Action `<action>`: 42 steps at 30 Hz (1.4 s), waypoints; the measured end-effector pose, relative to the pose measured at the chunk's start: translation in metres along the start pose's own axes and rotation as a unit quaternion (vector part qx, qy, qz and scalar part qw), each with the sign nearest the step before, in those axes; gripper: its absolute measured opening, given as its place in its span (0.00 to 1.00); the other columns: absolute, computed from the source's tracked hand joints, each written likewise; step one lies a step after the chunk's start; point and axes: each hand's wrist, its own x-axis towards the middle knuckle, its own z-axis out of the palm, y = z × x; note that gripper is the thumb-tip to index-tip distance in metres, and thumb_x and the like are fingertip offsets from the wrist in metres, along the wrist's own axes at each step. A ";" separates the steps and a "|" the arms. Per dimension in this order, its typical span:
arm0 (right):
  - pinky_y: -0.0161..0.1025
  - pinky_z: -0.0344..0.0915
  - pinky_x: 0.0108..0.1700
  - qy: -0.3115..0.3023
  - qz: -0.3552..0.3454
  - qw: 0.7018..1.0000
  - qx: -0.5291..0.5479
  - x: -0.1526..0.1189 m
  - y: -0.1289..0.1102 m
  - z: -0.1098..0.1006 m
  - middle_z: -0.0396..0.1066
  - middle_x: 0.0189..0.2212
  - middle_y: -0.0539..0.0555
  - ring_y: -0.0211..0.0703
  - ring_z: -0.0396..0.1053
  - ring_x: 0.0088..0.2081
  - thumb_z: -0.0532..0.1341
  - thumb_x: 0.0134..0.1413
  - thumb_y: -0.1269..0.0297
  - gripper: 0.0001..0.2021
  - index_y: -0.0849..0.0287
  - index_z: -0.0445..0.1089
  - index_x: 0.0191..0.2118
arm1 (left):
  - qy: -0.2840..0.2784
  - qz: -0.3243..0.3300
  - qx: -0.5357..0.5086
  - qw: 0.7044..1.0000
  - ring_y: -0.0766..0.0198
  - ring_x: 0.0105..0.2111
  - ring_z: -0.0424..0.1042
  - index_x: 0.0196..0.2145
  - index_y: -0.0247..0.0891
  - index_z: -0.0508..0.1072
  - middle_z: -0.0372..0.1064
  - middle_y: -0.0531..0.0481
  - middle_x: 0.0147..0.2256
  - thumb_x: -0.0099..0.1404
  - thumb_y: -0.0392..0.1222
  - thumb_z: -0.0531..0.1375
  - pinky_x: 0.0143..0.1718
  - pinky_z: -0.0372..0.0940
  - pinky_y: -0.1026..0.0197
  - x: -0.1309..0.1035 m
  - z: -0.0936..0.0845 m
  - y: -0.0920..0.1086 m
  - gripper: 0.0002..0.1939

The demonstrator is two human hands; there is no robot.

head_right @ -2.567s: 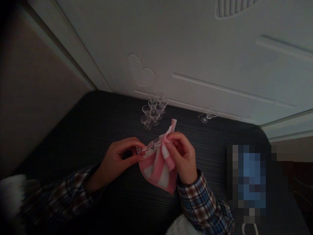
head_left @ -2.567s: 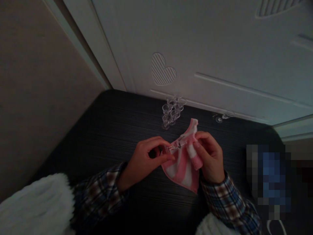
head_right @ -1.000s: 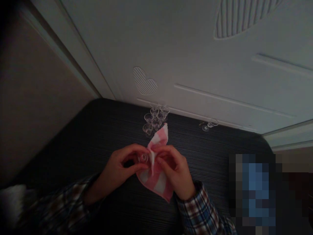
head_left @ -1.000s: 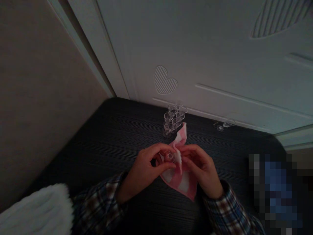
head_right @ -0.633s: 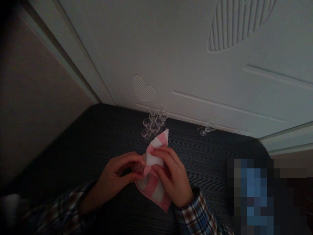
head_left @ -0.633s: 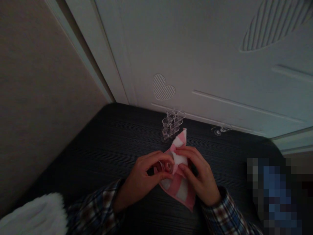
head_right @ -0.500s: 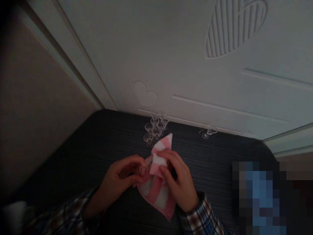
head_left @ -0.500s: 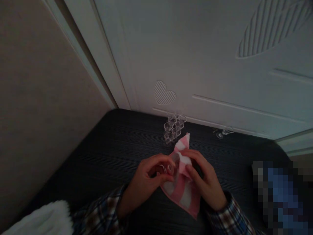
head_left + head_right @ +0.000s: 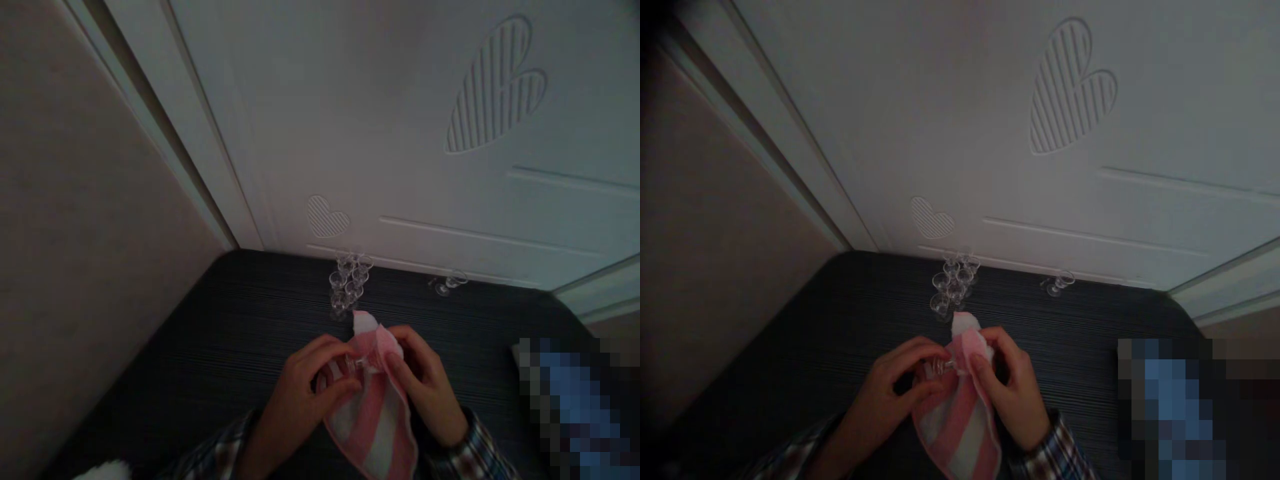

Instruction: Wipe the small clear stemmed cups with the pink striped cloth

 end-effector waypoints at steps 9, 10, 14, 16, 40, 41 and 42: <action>0.33 0.53 0.28 0.019 -0.035 0.985 -0.169 -0.002 0.007 0.007 0.61 0.22 0.48 0.35 0.60 0.25 0.46 0.61 0.63 0.13 0.58 0.59 0.27 | -0.032 0.006 0.041 0.999 0.66 0.34 0.67 0.39 0.42 0.71 0.68 0.51 0.37 0.55 0.41 0.61 0.36 0.62 0.66 -0.004 0.005 -0.002 0.12; 0.33 0.52 0.28 0.024 -0.038 0.983 -0.180 -0.001 0.009 0.008 0.60 0.21 0.48 0.35 0.59 0.25 0.45 0.61 0.63 0.14 0.58 0.58 0.26 | -0.028 0.010 0.042 0.999 0.66 0.34 0.67 0.39 0.42 0.71 0.68 0.51 0.37 0.55 0.40 0.61 0.36 0.62 0.66 -0.004 0.005 -0.001 0.11; 0.33 0.52 0.28 0.044 -0.055 0.977 -0.202 -0.001 0.012 0.010 0.62 0.21 0.49 0.35 0.60 0.24 0.44 0.61 0.64 0.15 0.59 0.58 0.25 | -0.031 -0.002 0.019 0.999 0.66 0.32 0.66 0.36 0.40 0.72 0.69 0.51 0.34 0.54 0.41 0.62 0.35 0.61 0.66 -0.004 0.005 0.001 0.11; 0.33 0.52 0.28 0.058 -0.070 0.975 -0.205 -0.002 0.012 0.011 0.62 0.21 0.49 0.35 0.60 0.24 0.44 0.61 0.64 0.15 0.59 0.59 0.25 | -0.046 -0.027 -0.030 0.998 0.66 0.31 0.66 0.34 0.38 0.72 0.69 0.51 0.32 0.53 0.43 0.62 0.34 0.61 0.65 -0.002 0.006 -0.002 0.10; 0.33 0.50 0.26 0.070 -0.045 0.978 -0.192 -0.004 0.008 0.015 0.61 0.18 0.49 0.34 0.59 0.22 0.42 0.61 0.63 0.18 0.59 0.57 0.22 | -0.066 -0.015 -0.065 0.996 0.68 0.30 0.65 0.32 0.38 0.70 0.66 0.53 0.30 0.57 0.41 0.59 0.33 0.59 0.67 -0.004 0.007 -0.004 0.05; 0.33 0.50 0.26 0.073 -0.064 0.973 -0.208 -0.005 0.008 0.014 0.61 0.19 0.49 0.35 0.59 0.22 0.43 0.61 0.64 0.17 0.59 0.57 0.22 | -0.078 -0.049 -0.129 0.987 0.68 0.29 0.65 0.31 0.37 0.69 0.66 0.52 0.28 0.57 0.44 0.59 0.31 0.59 0.67 -0.002 0.009 -0.006 0.08; 0.34 0.50 0.27 0.076 -0.088 0.968 -0.225 -0.006 0.008 0.014 0.60 0.19 0.49 0.35 0.58 0.23 0.43 0.60 0.64 0.16 0.59 0.57 0.22 | -0.101 -0.092 -0.201 0.970 0.68 0.27 0.65 0.31 0.35 0.69 0.65 0.52 0.27 0.58 0.47 0.57 0.29 0.60 0.67 0.000 0.010 -0.009 0.11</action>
